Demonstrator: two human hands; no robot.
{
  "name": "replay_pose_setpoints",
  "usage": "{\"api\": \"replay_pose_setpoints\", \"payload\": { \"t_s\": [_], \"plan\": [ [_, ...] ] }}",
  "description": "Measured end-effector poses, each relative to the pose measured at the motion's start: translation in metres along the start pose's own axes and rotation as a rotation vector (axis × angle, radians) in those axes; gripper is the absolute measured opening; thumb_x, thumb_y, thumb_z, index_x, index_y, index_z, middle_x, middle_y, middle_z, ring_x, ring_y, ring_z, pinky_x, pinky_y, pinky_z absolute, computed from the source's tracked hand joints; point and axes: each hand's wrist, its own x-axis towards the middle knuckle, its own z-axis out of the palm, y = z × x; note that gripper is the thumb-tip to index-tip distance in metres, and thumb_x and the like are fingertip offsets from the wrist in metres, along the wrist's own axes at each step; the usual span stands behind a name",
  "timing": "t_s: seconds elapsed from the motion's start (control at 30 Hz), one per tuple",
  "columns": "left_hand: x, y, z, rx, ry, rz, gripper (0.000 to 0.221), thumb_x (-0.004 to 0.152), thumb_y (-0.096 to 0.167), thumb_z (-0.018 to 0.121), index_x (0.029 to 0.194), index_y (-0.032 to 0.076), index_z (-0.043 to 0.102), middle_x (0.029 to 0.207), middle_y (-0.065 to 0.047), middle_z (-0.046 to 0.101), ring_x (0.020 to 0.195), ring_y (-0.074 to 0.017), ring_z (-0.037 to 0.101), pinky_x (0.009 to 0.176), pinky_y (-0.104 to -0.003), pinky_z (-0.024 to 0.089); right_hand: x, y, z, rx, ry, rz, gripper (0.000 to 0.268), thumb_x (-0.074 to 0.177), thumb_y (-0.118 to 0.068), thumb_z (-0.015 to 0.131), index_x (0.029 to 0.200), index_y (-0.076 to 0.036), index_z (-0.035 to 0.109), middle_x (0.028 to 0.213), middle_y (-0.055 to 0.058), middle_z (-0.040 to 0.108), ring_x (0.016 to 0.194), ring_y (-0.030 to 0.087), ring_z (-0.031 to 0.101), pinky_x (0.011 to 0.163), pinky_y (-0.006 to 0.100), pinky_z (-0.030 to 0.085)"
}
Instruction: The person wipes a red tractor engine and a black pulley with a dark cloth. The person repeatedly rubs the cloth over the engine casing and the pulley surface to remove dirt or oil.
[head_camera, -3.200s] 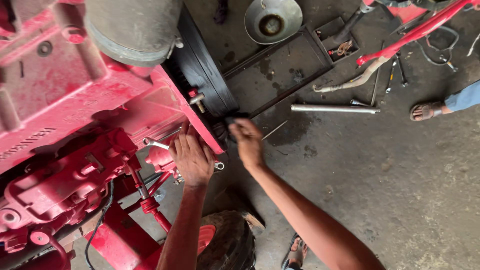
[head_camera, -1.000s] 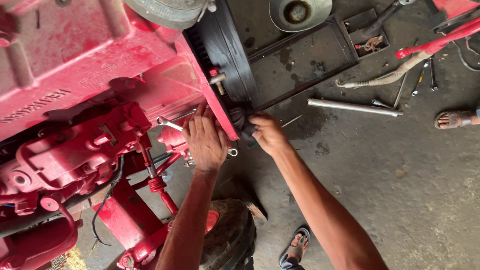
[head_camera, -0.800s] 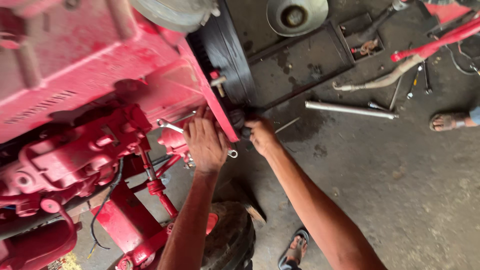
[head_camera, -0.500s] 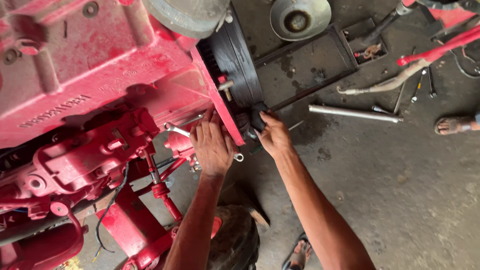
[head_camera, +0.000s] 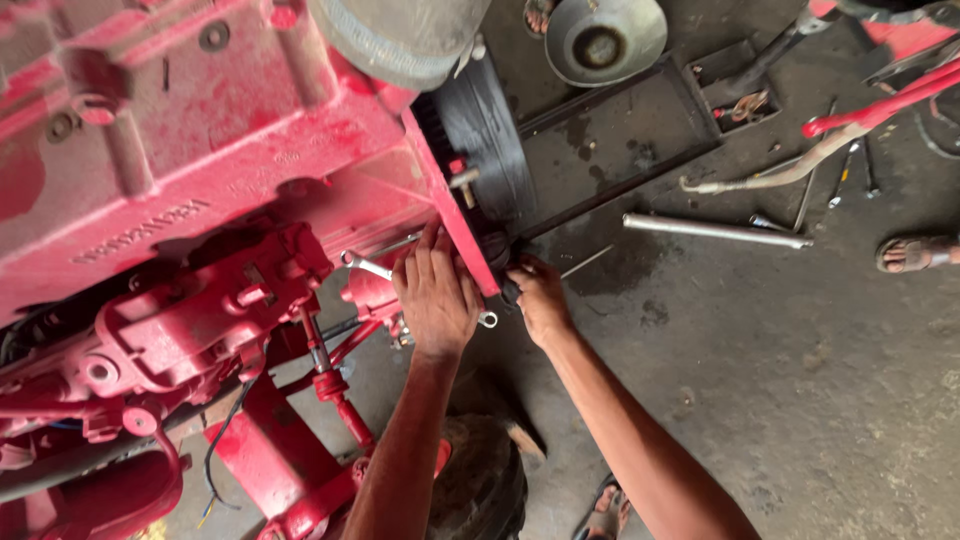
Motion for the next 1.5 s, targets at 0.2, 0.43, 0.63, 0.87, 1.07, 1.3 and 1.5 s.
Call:
{"api": "replay_pose_setpoints", "payload": {
  "t_s": [0.2, 0.43, 0.63, 0.87, 1.07, 1.3, 1.5],
  "plan": [
    [0.007, -0.001, -0.001, 0.004, 0.037, 0.015, 0.052, 0.092, 0.019, 0.054, 0.140, -0.001, 0.051, 0.151, -0.019, 0.050, 0.125, -0.0355, 0.056, 0.114, -0.052, 0.034, 0.007, -0.026, 0.014, 0.154, 0.140, 0.041, 0.015, 0.092, -0.004, 0.074, 0.094, -0.016, 0.065, 0.076, -0.006, 0.056, 0.058, 0.003, 0.047, 0.052, 0.019, 0.038],
    [0.005, 0.001, -0.003, -0.002, -0.004, -0.020, 0.049, 0.091, 0.020, 0.054, 0.136, 0.000, 0.053, 0.150, -0.020, 0.052, 0.127, -0.0360, 0.054, 0.113, -0.055, 0.034, -0.020, -0.003, 0.032, -0.254, 0.168, -0.254, 0.005, 0.092, -0.005, 0.069, 0.095, -0.008, 0.066, 0.076, -0.004, 0.056, 0.064, 0.006, 0.054, 0.051, 0.025, 0.044],
    [0.005, 0.004, -0.003, -0.009, 0.021, 0.019, 0.049, 0.092, 0.019, 0.053, 0.137, -0.001, 0.052, 0.150, -0.020, 0.052, 0.133, -0.0367, 0.052, 0.115, -0.055, 0.033, -0.018, -0.012, 0.005, -1.030, -0.095, -0.956, 0.024, 0.086, 0.000, 0.062, 0.109, 0.000, 0.067, 0.098, 0.014, 0.067, 0.085, 0.021, 0.067, 0.074, 0.032, 0.051],
    [0.000, 0.001, 0.002, 0.003, -0.078, -0.037, 0.041, 0.087, 0.020, 0.056, 0.123, 0.001, 0.053, 0.148, -0.022, 0.053, 0.122, -0.0368, 0.052, 0.113, -0.056, 0.032, 0.038, 0.010, -0.002, -0.624, -0.071, -0.365, 0.014, 0.091, 0.002, 0.061, 0.101, -0.001, 0.070, 0.084, 0.006, 0.070, 0.076, 0.015, 0.064, 0.070, 0.032, 0.053],
    [0.005, 0.002, 0.002, 0.009, -0.014, 0.008, 0.052, 0.088, 0.018, 0.053, 0.136, -0.002, 0.052, 0.148, -0.021, 0.052, 0.133, -0.0378, 0.050, 0.114, -0.056, 0.031, -0.029, 0.005, 0.001, -0.514, -0.058, -0.409, 0.012, 0.095, 0.003, 0.063, 0.104, 0.002, 0.072, 0.091, 0.002, 0.067, 0.085, 0.010, 0.061, 0.075, 0.023, 0.049],
    [0.003, 0.003, 0.003, 0.021, -0.034, -0.009, 0.051, 0.091, 0.019, 0.052, 0.138, 0.000, 0.048, 0.151, -0.020, 0.050, 0.134, -0.0370, 0.049, 0.116, -0.055, 0.031, -0.017, 0.015, 0.010, -0.671, 0.058, -0.542, 0.017, 0.091, 0.005, 0.064, 0.106, 0.001, 0.071, 0.088, 0.006, 0.066, 0.074, 0.015, 0.061, 0.067, 0.029, 0.050],
    [0.000, 0.004, 0.007, 0.025, -0.018, -0.011, 0.052, 0.095, 0.019, 0.051, 0.144, 0.000, 0.046, 0.151, -0.020, 0.050, 0.136, -0.0375, 0.049, 0.117, -0.054, 0.030, 0.071, 0.034, -0.009, -0.817, 0.001, -0.580, 0.022, 0.090, 0.002, 0.058, 0.101, -0.006, 0.075, 0.090, 0.014, 0.075, 0.074, 0.021, 0.072, 0.067, 0.035, 0.054]
  ]
}}
